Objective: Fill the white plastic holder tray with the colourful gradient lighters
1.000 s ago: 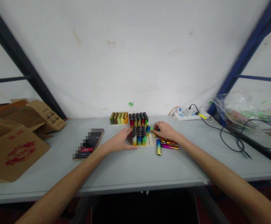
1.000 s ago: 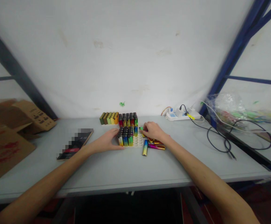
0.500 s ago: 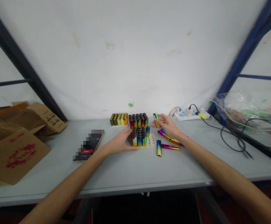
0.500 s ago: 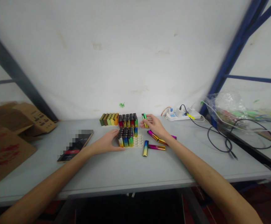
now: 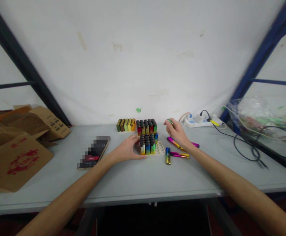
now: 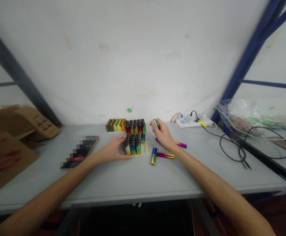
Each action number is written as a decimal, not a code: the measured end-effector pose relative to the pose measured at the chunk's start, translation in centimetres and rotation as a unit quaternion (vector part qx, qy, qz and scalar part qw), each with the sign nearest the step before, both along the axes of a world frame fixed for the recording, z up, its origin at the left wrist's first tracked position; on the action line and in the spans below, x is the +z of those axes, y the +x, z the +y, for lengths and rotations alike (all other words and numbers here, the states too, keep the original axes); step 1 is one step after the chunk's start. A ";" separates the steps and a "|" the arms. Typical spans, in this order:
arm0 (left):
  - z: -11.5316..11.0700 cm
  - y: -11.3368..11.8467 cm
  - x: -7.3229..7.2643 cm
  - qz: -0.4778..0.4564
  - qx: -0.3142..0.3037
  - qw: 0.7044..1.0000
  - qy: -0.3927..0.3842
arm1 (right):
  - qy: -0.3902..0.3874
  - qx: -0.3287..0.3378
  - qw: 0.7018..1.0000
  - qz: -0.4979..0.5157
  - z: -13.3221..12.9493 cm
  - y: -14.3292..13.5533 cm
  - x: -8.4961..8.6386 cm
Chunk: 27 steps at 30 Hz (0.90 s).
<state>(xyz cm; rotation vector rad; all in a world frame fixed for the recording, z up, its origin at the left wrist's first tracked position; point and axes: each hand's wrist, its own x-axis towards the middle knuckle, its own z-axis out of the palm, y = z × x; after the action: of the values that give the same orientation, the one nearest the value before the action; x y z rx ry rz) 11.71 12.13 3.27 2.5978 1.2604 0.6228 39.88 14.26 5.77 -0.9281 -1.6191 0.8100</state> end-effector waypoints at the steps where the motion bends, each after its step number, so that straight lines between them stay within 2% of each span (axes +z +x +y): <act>1: -0.1 0.0 0.1 0.004 0.000 1.000 0.003 | 0.018 -0.022 0.999 -0.019 -0.1 -0.1 0.0; 7: -0.2 0.2 0.6 0.030 -0.001 0.999 0.018 | 0.053 -0.101 0.988 -0.104 -0.3 -0.2 -0.2; 13: -0.4 0.3 0.9 0.036 0.009 0.999 -0.015 | 0.051 -0.116 0.984 -0.122 -0.4 -0.5 0.0; 19: -0.4 0.2 0.8 0.022 0.013 0.998 -0.053 | 0.056 -0.101 0.986 -0.123 -0.1 -0.4 -0.4; 27: -0.6 0.2 1.0 0.018 0.011 0.996 -0.089 | 0.064 0.000 0.991 -0.119 0.2 -0.1 -0.7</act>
<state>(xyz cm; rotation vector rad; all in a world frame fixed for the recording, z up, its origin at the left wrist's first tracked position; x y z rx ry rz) 11.86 11.58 4.28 2.4633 1.2949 0.4463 39.75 14.44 5.08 -0.9611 -1.8547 0.6045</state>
